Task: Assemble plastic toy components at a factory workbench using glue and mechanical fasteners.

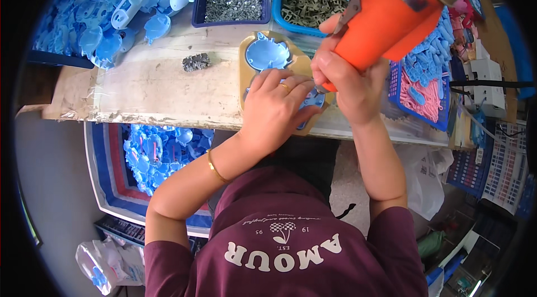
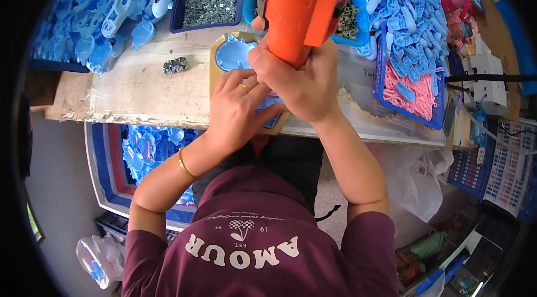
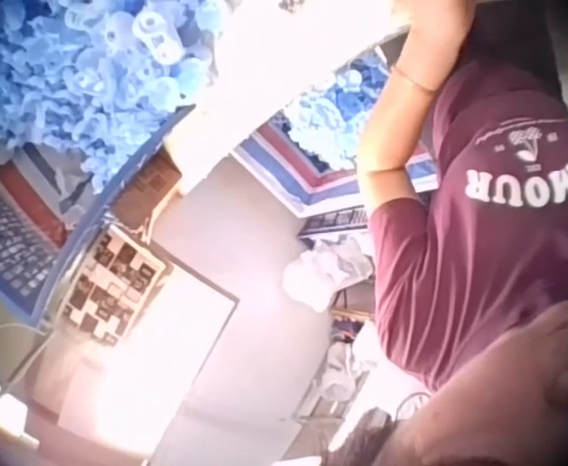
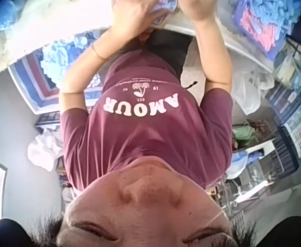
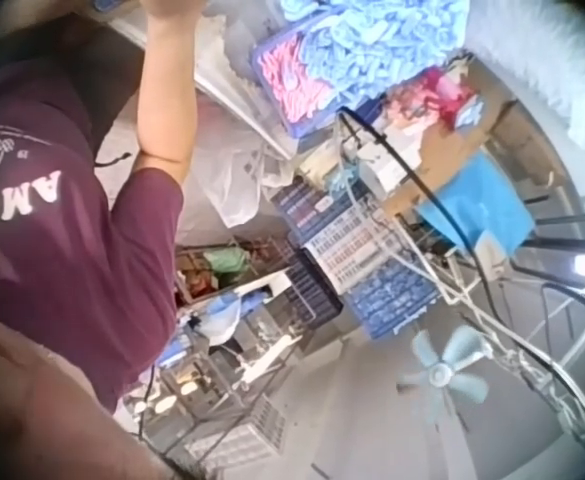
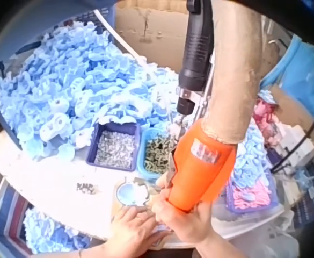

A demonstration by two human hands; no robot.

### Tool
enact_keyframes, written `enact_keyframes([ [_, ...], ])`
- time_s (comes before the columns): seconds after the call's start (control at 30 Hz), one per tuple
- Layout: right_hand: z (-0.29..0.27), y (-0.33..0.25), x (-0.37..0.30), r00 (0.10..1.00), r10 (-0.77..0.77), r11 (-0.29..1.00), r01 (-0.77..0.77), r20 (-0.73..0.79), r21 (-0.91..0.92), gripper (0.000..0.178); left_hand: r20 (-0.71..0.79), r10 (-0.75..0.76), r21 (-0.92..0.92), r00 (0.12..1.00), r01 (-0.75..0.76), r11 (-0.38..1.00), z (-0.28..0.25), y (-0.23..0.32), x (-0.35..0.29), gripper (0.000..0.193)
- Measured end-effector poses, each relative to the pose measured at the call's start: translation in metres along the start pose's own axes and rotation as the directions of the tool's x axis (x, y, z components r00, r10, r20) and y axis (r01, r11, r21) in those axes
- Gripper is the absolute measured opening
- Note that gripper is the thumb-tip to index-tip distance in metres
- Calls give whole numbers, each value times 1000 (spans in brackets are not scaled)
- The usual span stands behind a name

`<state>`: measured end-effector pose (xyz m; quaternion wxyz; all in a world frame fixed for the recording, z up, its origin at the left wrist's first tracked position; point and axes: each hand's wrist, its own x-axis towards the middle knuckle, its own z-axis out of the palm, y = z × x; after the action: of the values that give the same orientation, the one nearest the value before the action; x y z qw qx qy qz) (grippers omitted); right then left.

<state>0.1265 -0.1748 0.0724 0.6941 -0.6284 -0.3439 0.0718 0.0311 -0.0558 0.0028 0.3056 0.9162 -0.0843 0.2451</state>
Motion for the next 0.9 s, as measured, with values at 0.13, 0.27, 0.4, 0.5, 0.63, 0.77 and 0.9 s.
enact_keyframes([
  [0.13,-1,11,0,1000,27,998,-26,-9,64,31,9,50,78,999,-51,996,-8,-3,-3,40],
  [0.27,2,21,-3,997,66,996,-64,-41,62,28,30,65,120,997,-68,990,-7,-9,-9,38],
  [0.4,3,27,-5,997,37,996,-32,-61,87,27,65,66,147,996,-75,986,-4,-14,-15,34],
  [0.5,1,29,-8,1000,25,1000,-25,-17,1,26,77,57,152,995,-68,986,-3,-14,-15,33],
  [0.63,3,32,-8,998,-7,1000,8,-57,19,26,83,51,165,995,-64,984,-4,-14,-13,33],
  [0.77,-1,24,-3,998,66,995,-67,4,77,31,64,87,198,994,-98,975,-3,-14,-16,32],
  [0.9,4,4,18,983,-103,992,113,155,-57,60,-11,161,161,987,-157,974,-8,-9,-31,28],
])
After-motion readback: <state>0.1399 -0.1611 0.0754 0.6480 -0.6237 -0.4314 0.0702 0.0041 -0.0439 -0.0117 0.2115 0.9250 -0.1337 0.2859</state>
